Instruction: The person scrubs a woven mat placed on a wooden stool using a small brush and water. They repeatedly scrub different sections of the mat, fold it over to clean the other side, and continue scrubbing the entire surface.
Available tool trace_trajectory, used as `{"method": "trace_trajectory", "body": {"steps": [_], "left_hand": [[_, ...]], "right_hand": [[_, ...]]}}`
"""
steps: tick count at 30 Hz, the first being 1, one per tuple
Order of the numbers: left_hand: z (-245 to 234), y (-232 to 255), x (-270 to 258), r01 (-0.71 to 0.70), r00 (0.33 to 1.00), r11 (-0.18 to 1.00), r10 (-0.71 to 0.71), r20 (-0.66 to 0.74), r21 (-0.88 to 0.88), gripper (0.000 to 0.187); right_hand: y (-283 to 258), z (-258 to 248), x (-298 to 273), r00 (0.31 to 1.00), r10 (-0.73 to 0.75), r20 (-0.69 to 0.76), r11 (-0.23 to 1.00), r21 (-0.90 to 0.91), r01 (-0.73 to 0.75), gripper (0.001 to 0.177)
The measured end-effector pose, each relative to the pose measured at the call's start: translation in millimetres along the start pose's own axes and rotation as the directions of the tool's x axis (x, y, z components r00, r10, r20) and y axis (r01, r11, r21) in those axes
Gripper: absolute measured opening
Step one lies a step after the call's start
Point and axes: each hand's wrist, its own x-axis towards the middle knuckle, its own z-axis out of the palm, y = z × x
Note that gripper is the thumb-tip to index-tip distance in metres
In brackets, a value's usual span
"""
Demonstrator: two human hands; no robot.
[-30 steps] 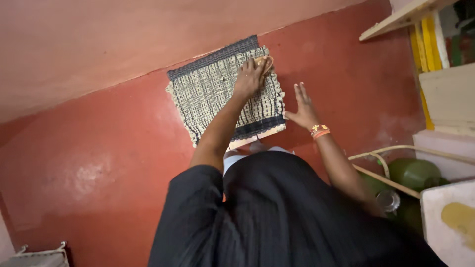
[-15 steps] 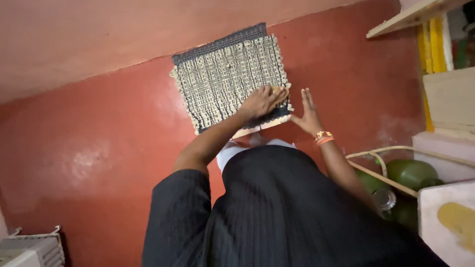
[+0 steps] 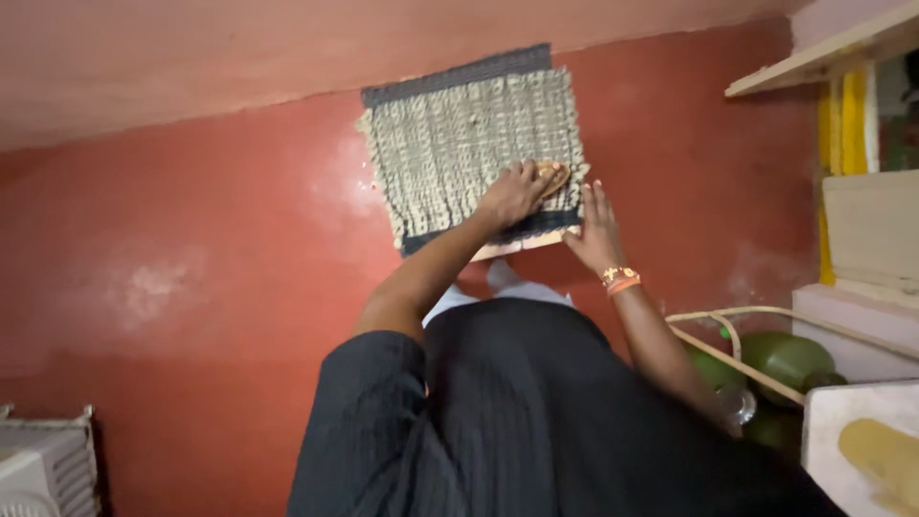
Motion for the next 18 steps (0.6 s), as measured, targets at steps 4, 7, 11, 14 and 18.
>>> {"method": "trace_trajectory", "body": {"steps": [4, 7, 11, 14, 18], "left_hand": [[-13.8, -3.1, -54.5, -0.058, 0.995, 0.997, 0.062, 0.075, -0.055, 0.068], [-30.3, -24.9, -77.9, -0.008, 0.993, 0.995, 0.02, 0.12, -0.098, 0.068], [-45.8, -79.4, -106.9, 0.016, 0.999, 0.938, -0.028, -0.032, -0.347, 0.085], [-62.7, -118.6, -125.2, 0.084, 0.996, 0.878, -0.074, 0.04, -0.471, 0.102], [-70.2, -144.2, -158.7, 0.021, 0.995, 0.886, -0.061, -0.073, -0.463, 0.101]], "right_hand": [[-44.1, -1.4, 6.1, 0.991, -0.05, 0.125, 0.981, -0.181, 0.072, 0.099], [-82.9, 1.0, 23.9, 0.974, -0.15, 0.169, 0.969, -0.168, 0.179, 0.107], [-123.1, 23.2, 46.2, 0.955, -0.224, 0.196, 0.967, -0.075, 0.242, 0.102], [-151.5, 54.0, 63.4, 0.926, -0.339, 0.168, 0.939, 0.006, 0.343, 0.1], [-199.9, 81.8, 77.4, 0.943, -0.302, 0.139, 0.952, -0.007, 0.306, 0.094]]}}
